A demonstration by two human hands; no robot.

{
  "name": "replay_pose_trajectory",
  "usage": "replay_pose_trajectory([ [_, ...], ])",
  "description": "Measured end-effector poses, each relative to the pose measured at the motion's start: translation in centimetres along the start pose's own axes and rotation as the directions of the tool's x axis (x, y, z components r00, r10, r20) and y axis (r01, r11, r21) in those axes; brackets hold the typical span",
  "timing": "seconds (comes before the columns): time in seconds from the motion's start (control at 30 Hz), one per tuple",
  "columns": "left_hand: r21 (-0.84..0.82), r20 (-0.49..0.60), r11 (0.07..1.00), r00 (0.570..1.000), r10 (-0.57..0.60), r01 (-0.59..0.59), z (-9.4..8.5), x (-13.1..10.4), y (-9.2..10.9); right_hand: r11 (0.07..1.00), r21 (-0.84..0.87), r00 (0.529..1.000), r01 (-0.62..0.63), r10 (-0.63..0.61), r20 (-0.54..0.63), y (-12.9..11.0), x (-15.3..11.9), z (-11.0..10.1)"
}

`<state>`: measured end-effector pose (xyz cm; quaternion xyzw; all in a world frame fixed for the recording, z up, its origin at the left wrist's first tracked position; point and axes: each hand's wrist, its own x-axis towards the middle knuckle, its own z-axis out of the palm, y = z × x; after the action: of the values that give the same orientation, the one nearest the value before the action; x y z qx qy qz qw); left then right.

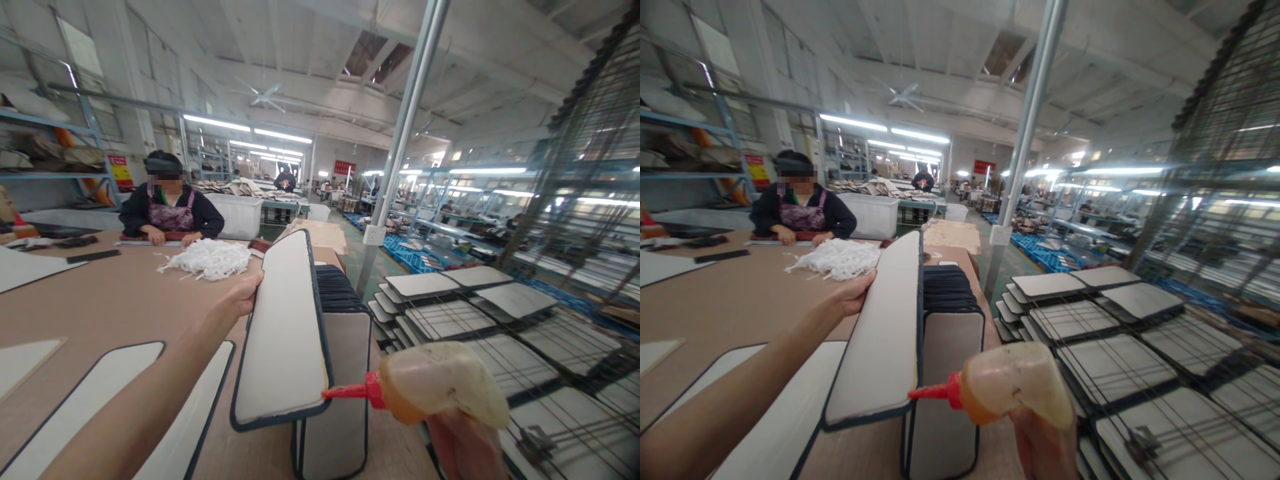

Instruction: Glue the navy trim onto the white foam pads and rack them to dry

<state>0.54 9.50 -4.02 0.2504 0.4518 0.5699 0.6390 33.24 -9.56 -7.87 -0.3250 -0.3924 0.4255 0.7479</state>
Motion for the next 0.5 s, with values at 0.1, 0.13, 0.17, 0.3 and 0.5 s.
replay_pose_trajectory([
  [0.1, -0.041, -0.034, 0.999, 0.999, 0.01, -0.011, -0.5, 0.5, -0.3, 0.998, -0.025, 0.996, 0.064, -0.066, -0.057, 0.1, -0.3, 0.2],
  [0.13, -0.053, -0.045, 0.998, 0.999, 0.013, -0.015, -0.6, 0.7, -0.4, 0.996, -0.035, 0.994, 0.088, -0.09, -0.063, 0.3, -0.3, 0.2],
  [0.17, -0.065, -0.057, 0.998, 0.998, 0.017, -0.021, -0.7, 0.8, -0.6, 0.993, -0.045, 0.991, 0.109, -0.112, -0.07, 0.4, -0.4, 0.2],
  [0.3, -0.121, -0.109, 0.992, 0.994, 0.025, -0.038, -1.0, 1.2, -1.2, 0.981, -0.07, 0.967, 0.18, -0.19, -0.172, 1.0, -0.5, 0.4],
  [0.5, -0.225, -0.102, 0.974, 0.995, -0.005, -0.018, -0.6, 0.9, -1.6, 0.966, 0.017, 0.935, 0.26, -0.247, -0.254, 1.6, -0.5, 1.7],
])
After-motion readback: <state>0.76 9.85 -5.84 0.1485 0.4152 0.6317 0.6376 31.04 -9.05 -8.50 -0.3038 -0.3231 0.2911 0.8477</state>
